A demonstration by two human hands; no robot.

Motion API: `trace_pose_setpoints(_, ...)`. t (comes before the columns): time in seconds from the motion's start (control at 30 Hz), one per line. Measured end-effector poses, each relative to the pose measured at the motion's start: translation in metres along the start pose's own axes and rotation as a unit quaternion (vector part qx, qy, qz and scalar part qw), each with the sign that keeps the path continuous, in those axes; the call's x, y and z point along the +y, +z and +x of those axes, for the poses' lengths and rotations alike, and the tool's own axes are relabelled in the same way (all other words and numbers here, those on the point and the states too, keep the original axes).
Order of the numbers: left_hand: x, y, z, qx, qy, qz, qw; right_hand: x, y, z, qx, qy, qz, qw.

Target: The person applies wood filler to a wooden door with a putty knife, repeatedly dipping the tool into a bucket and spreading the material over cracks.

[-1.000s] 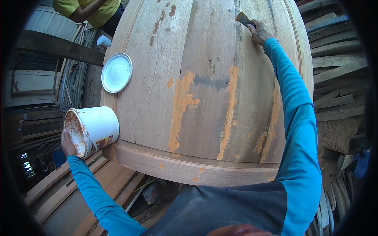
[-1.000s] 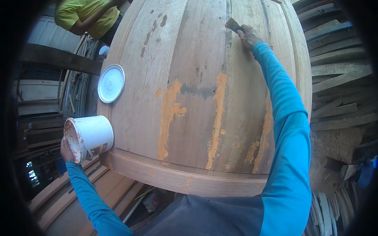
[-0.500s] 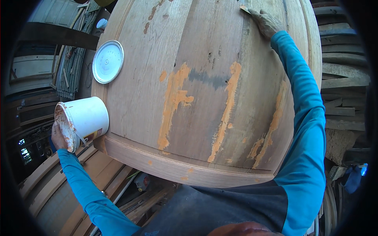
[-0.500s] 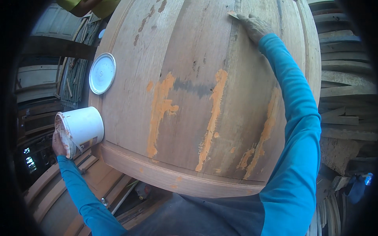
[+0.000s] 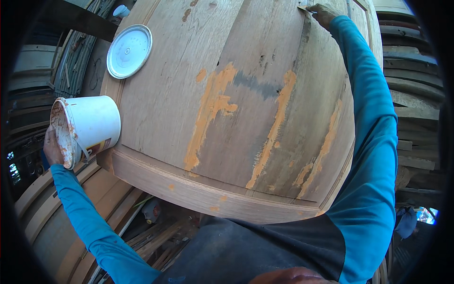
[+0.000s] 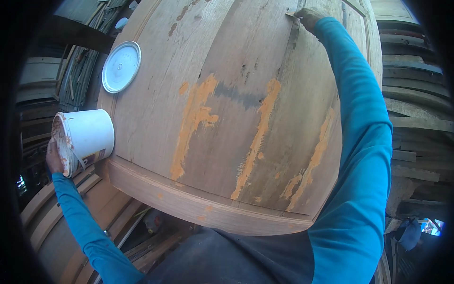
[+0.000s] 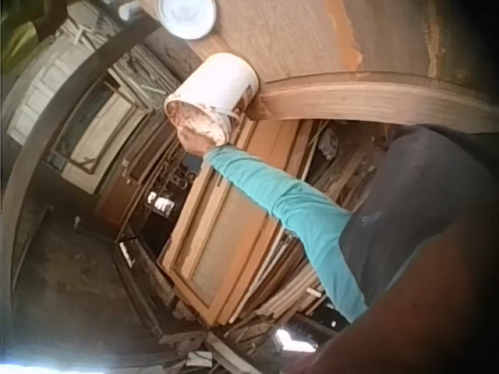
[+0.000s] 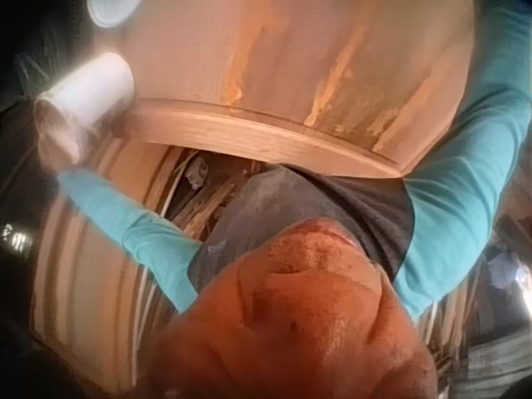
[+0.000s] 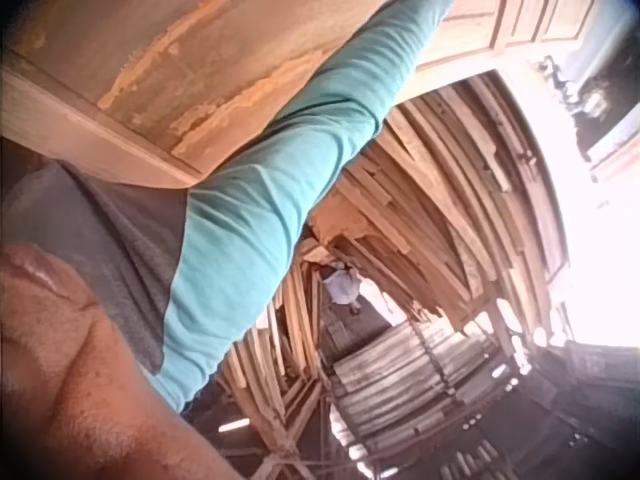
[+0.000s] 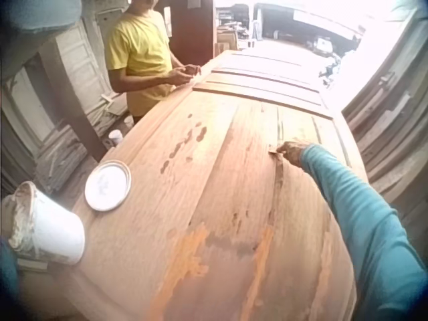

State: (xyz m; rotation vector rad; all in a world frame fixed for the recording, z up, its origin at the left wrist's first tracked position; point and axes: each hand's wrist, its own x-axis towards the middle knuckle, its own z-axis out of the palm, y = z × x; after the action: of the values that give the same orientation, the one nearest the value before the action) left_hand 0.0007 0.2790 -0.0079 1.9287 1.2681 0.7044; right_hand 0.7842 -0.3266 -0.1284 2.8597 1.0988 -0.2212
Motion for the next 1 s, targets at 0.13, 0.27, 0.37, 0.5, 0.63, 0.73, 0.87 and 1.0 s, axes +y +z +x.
trace_pose_setpoints(0.13,-0.008,-0.009,-0.014,0.015,-0.037,-0.022,0.999,-0.052,-0.040,-0.007,-0.141,0.046,-0.059,0.987)
trace_pose_setpoints(0.27,-0.006,-0.012,-0.001,0.010,-0.012,-0.020,1.000,-0.026,0.003,0.002,-0.091,-0.026,-0.134,0.986)
trace_pose_setpoints(0.37,-0.029,-0.019,0.019,-0.016,0.008,-0.018,1.000,0.025,0.051,0.026,-0.102,-0.045,-0.171,0.979)
trace_pose_setpoints(0.5,-0.039,-0.015,0.024,-0.043,0.023,-0.048,0.998,-0.013,0.068,-0.021,-0.063,-0.020,-0.131,0.989)
trace_pose_setpoints(0.63,-0.032,-0.007,0.017,-0.029,0.033,-0.060,0.997,-0.101,0.022,-0.105,-0.016,0.054,0.011,0.998)
trace_pose_setpoints(0.73,-0.039,-0.007,0.024,-0.036,0.026,-0.071,0.996,-0.125,0.020,-0.137,-0.039,0.093,-0.016,0.995)
trace_pose_setpoints(0.87,-0.054,-0.012,0.024,-0.028,0.039,-0.049,0.998,-0.134,-0.007,-0.156,-0.062,0.050,-0.033,0.996)
trace_pose_setpoints(1.0,-0.043,-0.011,0.020,-0.022,0.060,-0.017,0.998,-0.073,-0.027,-0.105,-0.015,0.046,0.016,0.999)
